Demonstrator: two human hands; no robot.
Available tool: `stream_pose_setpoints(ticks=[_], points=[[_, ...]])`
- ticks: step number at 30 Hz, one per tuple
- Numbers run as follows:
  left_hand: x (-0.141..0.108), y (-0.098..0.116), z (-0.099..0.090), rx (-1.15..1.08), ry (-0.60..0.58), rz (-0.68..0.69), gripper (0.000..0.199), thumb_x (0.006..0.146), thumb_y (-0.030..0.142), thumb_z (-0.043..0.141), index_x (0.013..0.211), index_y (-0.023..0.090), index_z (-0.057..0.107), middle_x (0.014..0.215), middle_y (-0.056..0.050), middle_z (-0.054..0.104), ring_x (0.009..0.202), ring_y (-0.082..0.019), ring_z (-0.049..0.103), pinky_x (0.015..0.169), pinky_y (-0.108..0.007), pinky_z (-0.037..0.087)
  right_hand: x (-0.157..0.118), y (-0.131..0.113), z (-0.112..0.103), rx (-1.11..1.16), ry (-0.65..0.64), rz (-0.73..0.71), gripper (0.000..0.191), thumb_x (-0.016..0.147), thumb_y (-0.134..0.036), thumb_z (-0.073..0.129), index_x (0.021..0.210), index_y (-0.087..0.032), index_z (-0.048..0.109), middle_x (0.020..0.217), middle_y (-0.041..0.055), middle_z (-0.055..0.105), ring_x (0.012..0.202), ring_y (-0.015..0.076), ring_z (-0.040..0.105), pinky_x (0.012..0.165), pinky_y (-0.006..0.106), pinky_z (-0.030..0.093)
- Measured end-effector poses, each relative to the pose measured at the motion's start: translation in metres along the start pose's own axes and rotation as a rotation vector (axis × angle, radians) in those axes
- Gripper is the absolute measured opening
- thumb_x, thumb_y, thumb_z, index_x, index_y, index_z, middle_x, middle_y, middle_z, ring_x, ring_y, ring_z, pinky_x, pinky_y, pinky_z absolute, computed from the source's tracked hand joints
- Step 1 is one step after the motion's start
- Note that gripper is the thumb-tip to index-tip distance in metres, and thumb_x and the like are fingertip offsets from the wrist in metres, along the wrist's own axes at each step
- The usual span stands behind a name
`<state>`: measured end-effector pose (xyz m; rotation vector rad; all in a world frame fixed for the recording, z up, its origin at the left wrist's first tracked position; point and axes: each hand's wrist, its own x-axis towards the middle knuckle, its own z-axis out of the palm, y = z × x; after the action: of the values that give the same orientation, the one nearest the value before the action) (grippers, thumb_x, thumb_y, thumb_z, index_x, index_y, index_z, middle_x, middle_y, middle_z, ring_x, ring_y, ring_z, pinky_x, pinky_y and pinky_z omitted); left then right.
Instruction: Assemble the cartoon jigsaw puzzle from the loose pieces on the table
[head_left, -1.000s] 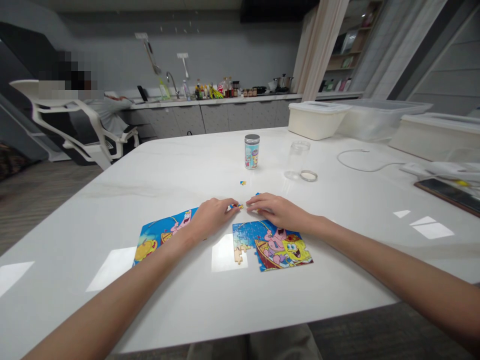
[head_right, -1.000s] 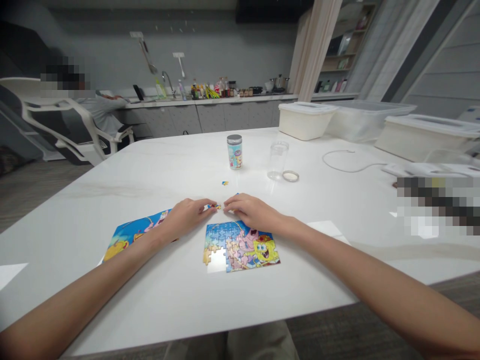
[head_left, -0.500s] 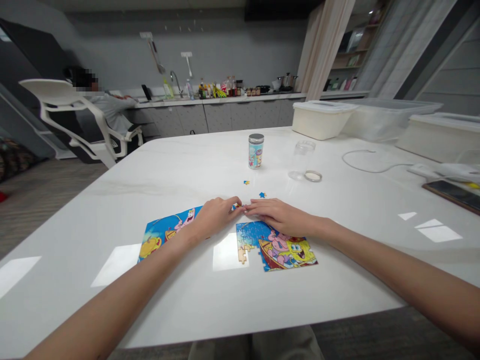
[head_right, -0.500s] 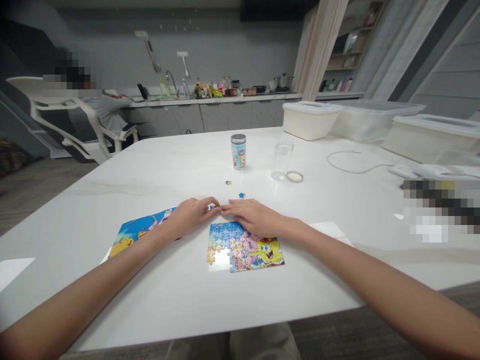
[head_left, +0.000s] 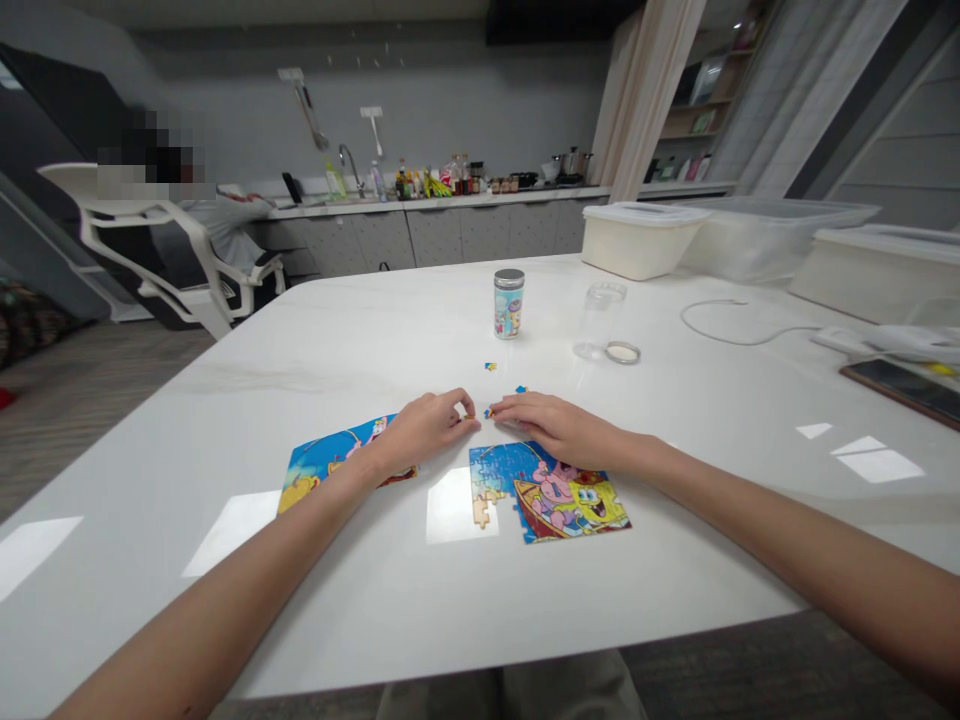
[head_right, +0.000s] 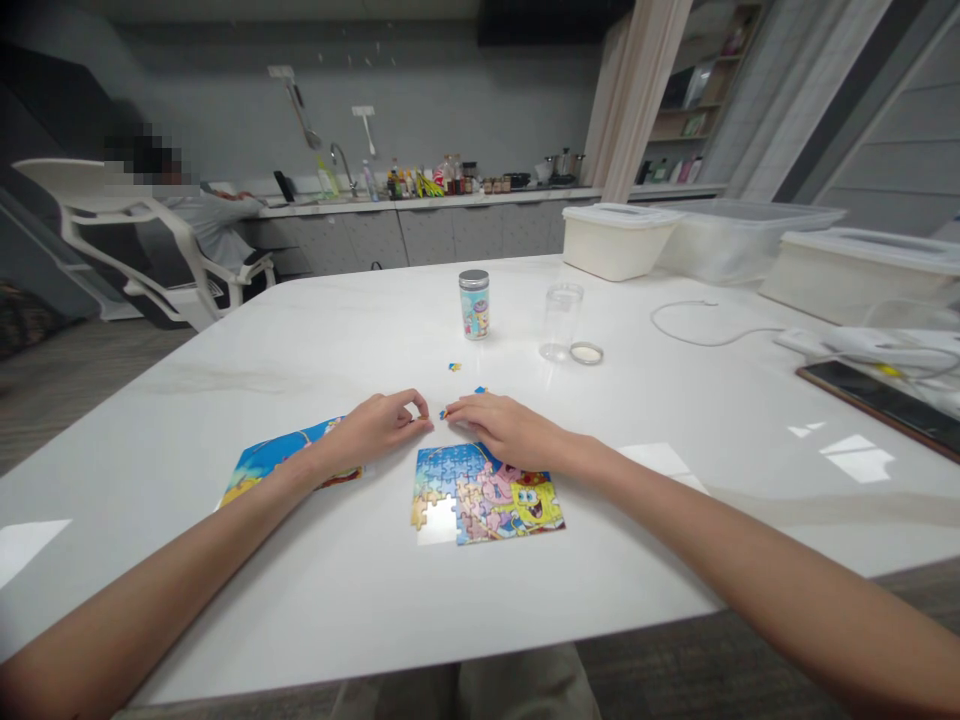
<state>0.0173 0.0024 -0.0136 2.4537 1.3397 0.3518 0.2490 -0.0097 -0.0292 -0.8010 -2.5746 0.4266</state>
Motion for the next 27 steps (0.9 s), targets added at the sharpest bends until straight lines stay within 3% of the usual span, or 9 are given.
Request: stream_pose_setpoints(ticks=[8,17,22,27], points=[[-0.003,0.006,0.002,-0.128,0.075,0.078,0.015,0.089,0.035,0.047,0.087,0.021,0.053,0.045,0.01,0.042,0.045,-0.01,0.039,0.051,-0.021,0.028,0.001,-0.006,-0.003,-0.027,0.012,-0.014,0.037,0.086,-0.002,0.041,0.116,-0.02,0.055,0.131,0.0107,0.053,0.117,0.0202,0.051,0.096,0.042,0.045],[-0.009,0.016,0.014,-0.109,0.369,0.253,0.027,0.087,0.043,0.053,0.077,0.019,0.059,0.046,0.011,0.028,0.041,-0.006,0.028,0.046,-0.02,0.024,0.003,-0.016,-0.007,0.021,0.017,-0.113,0.031,0.092,-0.012,0.042,0.12,-0.021,0.052,0.13,0.0101,0.053,0.117,0.0198,0.05,0.096,0.042,0.044],[-0.008,0.018,0.015,-0.124,0.418,0.298,0.04,0.087,0.052,0.049,0.07,0.019,0.064,0.045,0.009,0.031,0.042,-0.006,0.027,0.044,-0.02,0.024,0.003,-0.018,-0.006,0.094,0.032,-0.131,0.025,0.096,-0.022,0.04,0.118,-0.02,0.053,0.124,0.0098,0.056,0.113,0.0186,0.052,0.095,0.04,0.045],[-0.009,0.021,0.014,-0.165,0.429,0.264,0.04,0.085,0.052,0.054,0.067,0.019,0.068,0.045,0.007,0.034,0.044,-0.006,0.028,0.044,-0.022,0.022,0.004,-0.016,-0.004,0.15,0.04,-0.104,0.021,0.096,-0.021,0.042,0.112,-0.021,0.056,0.117,0.0082,0.058,0.107,0.0178,0.054,0.091,0.039,0.047]])
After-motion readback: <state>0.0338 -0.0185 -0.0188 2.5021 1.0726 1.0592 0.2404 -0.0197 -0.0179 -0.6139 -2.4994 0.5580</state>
